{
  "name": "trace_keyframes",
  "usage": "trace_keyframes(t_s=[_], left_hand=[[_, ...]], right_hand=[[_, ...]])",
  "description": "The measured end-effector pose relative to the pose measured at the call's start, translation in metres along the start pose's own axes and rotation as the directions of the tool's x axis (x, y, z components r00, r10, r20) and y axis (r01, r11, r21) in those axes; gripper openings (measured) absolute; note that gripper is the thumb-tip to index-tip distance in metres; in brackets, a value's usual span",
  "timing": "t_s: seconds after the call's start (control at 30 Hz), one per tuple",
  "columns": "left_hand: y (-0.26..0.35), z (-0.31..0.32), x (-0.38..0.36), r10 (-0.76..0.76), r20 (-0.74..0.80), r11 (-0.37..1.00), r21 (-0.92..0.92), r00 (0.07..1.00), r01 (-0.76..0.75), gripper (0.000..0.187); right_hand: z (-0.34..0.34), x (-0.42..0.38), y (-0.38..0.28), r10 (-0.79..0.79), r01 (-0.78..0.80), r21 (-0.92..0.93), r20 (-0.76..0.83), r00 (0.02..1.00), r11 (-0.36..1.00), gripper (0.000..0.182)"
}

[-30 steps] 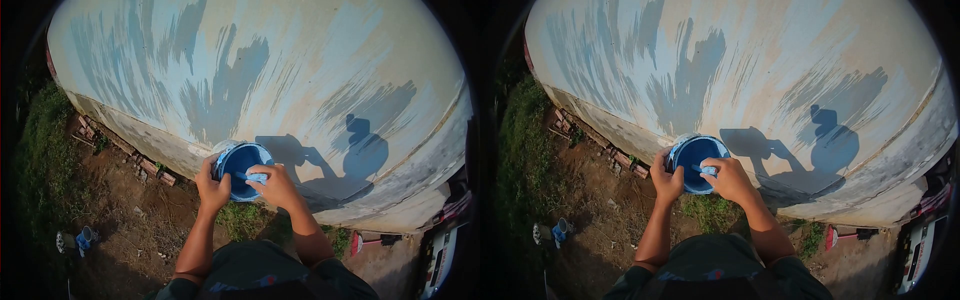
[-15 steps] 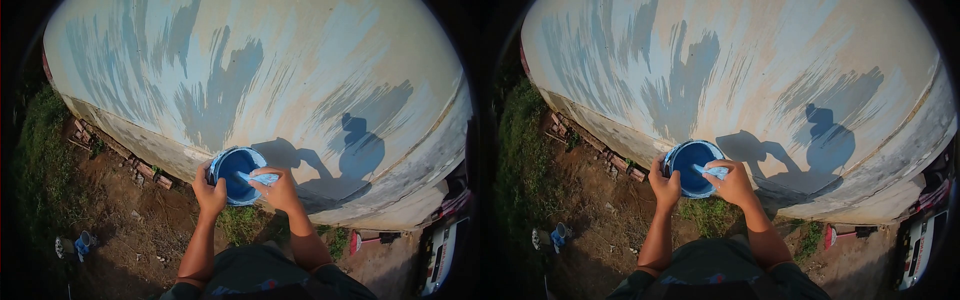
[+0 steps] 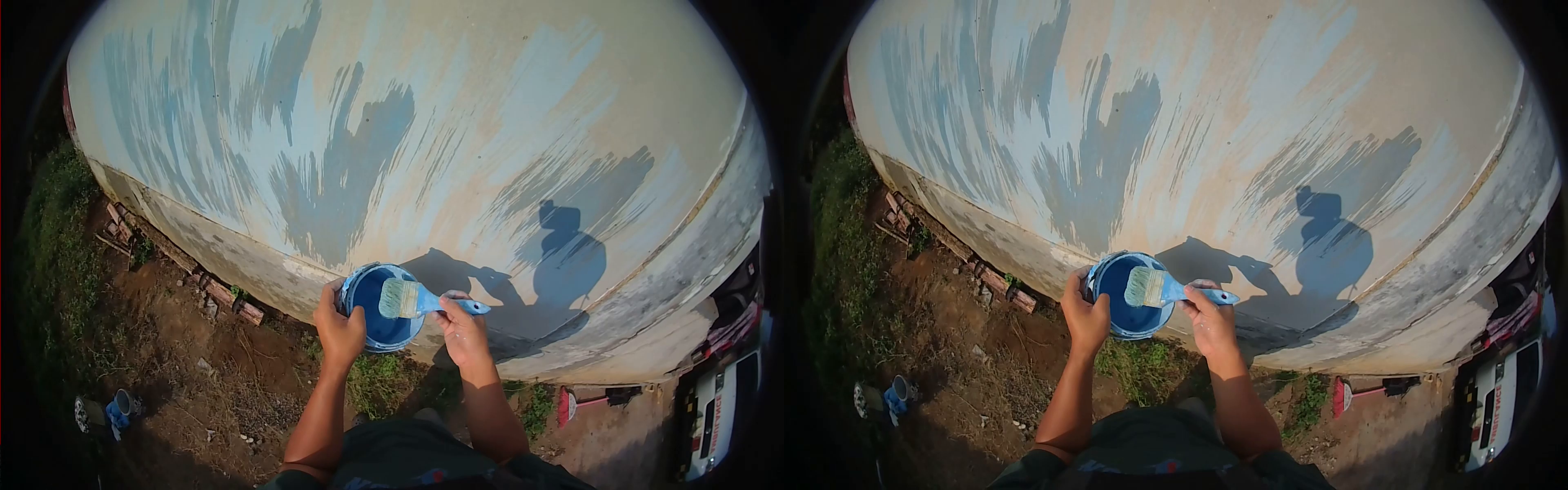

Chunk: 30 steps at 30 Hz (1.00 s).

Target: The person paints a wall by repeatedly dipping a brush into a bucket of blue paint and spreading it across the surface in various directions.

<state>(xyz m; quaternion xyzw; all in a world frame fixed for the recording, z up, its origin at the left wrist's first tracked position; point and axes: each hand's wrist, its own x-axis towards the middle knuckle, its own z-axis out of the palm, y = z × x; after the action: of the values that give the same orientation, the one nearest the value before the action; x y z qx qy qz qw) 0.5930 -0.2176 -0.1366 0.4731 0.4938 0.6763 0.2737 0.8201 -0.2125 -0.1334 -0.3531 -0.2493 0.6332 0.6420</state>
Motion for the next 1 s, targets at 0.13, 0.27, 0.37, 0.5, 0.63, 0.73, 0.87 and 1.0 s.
trace_keyframes(t_s=[0.13, 0.27, 0.37, 0.5, 0.63, 0.73, 0.87, 1.0], left_hand=[[0.003, 0.007, 0.003, -0.033, 0.032, 0.999, -0.025, 0.999, 0.034, 0.042], [-0.01, 0.012, 0.002, 0.016, 0.048, 0.997, -0.08, 0.999, -0.013, 0.042], [-0.005, 0.009, 0.003, -0.02, 0.046, 0.998, -0.061, 0.999, 0.023, 0.043], [0.007, 0.007, 0.007, -0.033, 0.067, 0.998, -0.042, 0.997, 0.036, 0.043], [0.007, 0.008, 0.006, -0.035, 0.08, 0.997, -0.06, 0.996, 0.04, 0.043], [0.003, 0.01, 0.009, -0.008, 0.085, 0.997, -0.081, 0.996, 0.015, 0.043], [0.01, 0.012, 0.004, -0.057, 0.068, 0.995, -0.079, 0.996, 0.062, 0.042], [-0.003, 0.012, -0.004, -0.088, 0.099, 0.991, -0.092, 0.991, 0.097, 0.042]], right_hand=[[-0.001, -0.001, 0.002, 0.021, -0.02, -0.029, 0.044, 0.999, 0.999, 0.013], [-0.013, -0.001, 0.008, 0.04, -0.038, -0.048, 0.041, 0.998, 0.998, 0.011], [-0.023, 0.001, 0.012, 0.051, -0.052, 0.025, 0.061, 0.997, 0.998, 0.012], [-0.009, -0.013, 0.0, -0.1, 0.112, -0.143, 0.094, 0.991, 0.983, 0.015], [-0.005, -0.023, -0.007, -0.188, 0.199, -0.209, 0.073, 0.979, 0.957, 0.015], [0.008, -0.033, -0.022, -0.223, 0.211, -0.238, -0.023, 0.975, 0.948, 0.014], [0.01, -0.037, -0.026, -0.176, 0.167, -0.182, -0.032, 0.984, 0.969, 0.014], [0.012, -0.029, -0.019, -0.148, 0.14, -0.393, 0.012, 0.989, 0.909, 0.016]])
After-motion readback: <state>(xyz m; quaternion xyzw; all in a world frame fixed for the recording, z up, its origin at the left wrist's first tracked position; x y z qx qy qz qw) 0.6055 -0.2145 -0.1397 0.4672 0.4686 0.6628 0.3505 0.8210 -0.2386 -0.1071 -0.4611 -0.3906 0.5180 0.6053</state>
